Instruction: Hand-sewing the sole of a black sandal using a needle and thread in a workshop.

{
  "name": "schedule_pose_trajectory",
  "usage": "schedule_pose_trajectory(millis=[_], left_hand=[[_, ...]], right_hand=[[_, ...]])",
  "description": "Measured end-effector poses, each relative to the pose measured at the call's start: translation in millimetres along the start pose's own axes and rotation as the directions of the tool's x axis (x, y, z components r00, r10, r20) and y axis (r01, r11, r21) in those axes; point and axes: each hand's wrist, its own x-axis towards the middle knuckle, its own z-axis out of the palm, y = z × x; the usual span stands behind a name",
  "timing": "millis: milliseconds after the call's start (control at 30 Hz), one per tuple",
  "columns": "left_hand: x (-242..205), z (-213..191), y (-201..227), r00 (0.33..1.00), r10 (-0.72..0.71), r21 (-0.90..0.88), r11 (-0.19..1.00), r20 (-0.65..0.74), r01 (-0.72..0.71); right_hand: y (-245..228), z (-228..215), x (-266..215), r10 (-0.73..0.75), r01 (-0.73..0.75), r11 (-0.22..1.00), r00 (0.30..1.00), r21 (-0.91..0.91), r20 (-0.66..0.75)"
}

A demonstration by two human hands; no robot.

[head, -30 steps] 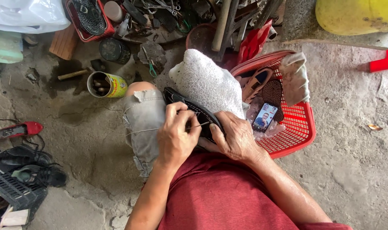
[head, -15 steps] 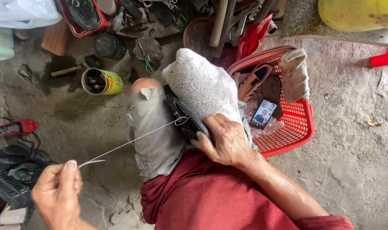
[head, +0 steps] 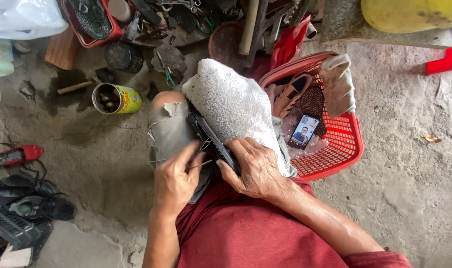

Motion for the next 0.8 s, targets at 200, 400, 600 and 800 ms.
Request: schedule_pose_trajectory(millis=[200, 400, 600, 800], left_hand=[[-13, 9, 2, 0.998, -0.009, -0.139, 0.990, 0.059, 0.017], [-19, 21, -6, 0.992, 0.073, -0.052, 0.996, -0.098, -0.079], [-19, 24, -7, 0.985, 0.120, -0.048, 0.991, -0.127, -0.127], [-24, 32, -10, 0.978, 0.128, -0.048, 0.989, -0.165, -0.137]], right_hand=[[-2, -8, 2, 0.025, -0.029, 0.998, 0.998, 0.064, 0.056], [30, -7, -25, 0.305, -0.300, 0.868, 0.951, 0.395, 0.051], [80, -10, -49, 0.599, -0.529, 0.767, 0.793, 0.364, -0.109], [57, -15, -37, 0.101, -0.168, 0.971, 0.933, -0.168, -0.346]])
